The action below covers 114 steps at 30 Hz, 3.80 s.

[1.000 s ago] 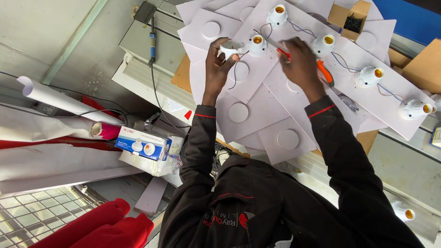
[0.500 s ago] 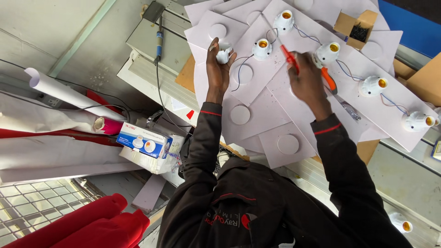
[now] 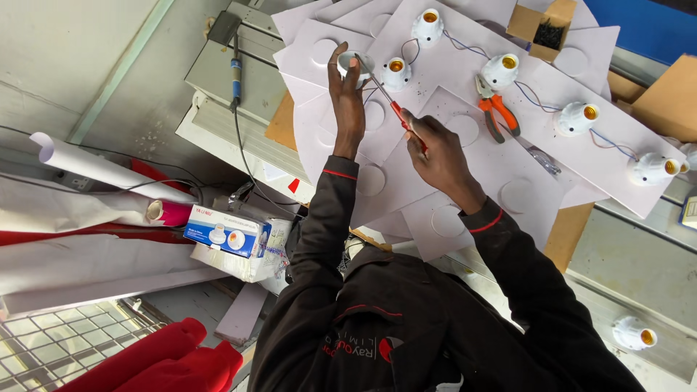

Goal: The person assembles a light fixture by inserting wires into a socket, stripping wire ends with pliers, and securing connections with a screwdriver. The person handles multiple sockets and wires on a workbench.

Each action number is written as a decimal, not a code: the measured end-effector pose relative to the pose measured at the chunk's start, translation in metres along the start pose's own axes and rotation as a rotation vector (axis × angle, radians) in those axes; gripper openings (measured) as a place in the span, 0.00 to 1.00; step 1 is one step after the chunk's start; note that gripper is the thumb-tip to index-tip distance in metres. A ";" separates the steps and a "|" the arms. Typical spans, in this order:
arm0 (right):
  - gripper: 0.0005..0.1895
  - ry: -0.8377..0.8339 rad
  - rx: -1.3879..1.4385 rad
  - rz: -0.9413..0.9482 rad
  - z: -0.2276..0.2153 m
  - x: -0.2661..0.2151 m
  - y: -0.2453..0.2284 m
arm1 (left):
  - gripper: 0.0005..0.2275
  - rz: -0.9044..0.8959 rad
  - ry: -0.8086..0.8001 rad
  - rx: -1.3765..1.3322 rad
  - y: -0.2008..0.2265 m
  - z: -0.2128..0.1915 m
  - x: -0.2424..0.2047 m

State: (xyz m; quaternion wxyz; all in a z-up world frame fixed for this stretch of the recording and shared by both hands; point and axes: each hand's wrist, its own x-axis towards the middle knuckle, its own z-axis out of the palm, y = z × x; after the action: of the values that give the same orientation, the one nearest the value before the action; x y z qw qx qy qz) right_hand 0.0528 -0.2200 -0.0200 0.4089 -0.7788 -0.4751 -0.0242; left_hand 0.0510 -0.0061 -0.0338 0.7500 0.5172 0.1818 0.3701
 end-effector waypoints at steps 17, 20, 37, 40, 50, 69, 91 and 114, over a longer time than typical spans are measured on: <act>0.25 0.176 -0.545 0.121 -0.001 -0.017 0.098 | 0.32 -0.382 -0.022 -0.293 -0.006 0.025 -0.017; 0.31 0.072 -0.492 0.226 -0.014 -0.022 0.105 | 0.28 -0.393 -0.049 -0.323 -0.005 0.041 -0.023; 0.31 0.183 -0.218 0.010 -0.008 -0.042 0.028 | 0.21 -0.014 0.033 0.015 -0.058 0.076 -0.047; 0.36 0.221 -0.154 0.003 -0.004 -0.031 0.042 | 0.27 -0.021 -0.056 0.083 -0.057 0.074 -0.055; 0.20 0.265 -0.460 0.247 -0.009 -0.041 0.107 | 0.29 -0.262 0.036 -0.235 -0.036 0.069 -0.034; 0.11 0.253 -0.255 0.146 0.011 -0.016 0.068 | 0.26 -0.319 0.087 -0.462 0.010 -0.001 -0.011; 0.12 0.243 0.171 -0.043 0.073 0.101 -0.079 | 0.29 -0.364 -0.158 -0.019 0.075 -0.071 0.004; 0.05 0.285 0.377 -0.062 0.066 0.103 -0.081 | 0.19 0.113 -0.362 0.100 0.063 -0.064 -0.018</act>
State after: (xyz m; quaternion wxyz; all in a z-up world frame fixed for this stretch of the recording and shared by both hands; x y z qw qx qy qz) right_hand 0.0247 -0.0848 0.0303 0.6091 -0.6625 -0.4322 -0.0570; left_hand -0.0259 0.0336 -0.0043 0.7217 0.6214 0.0330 0.3031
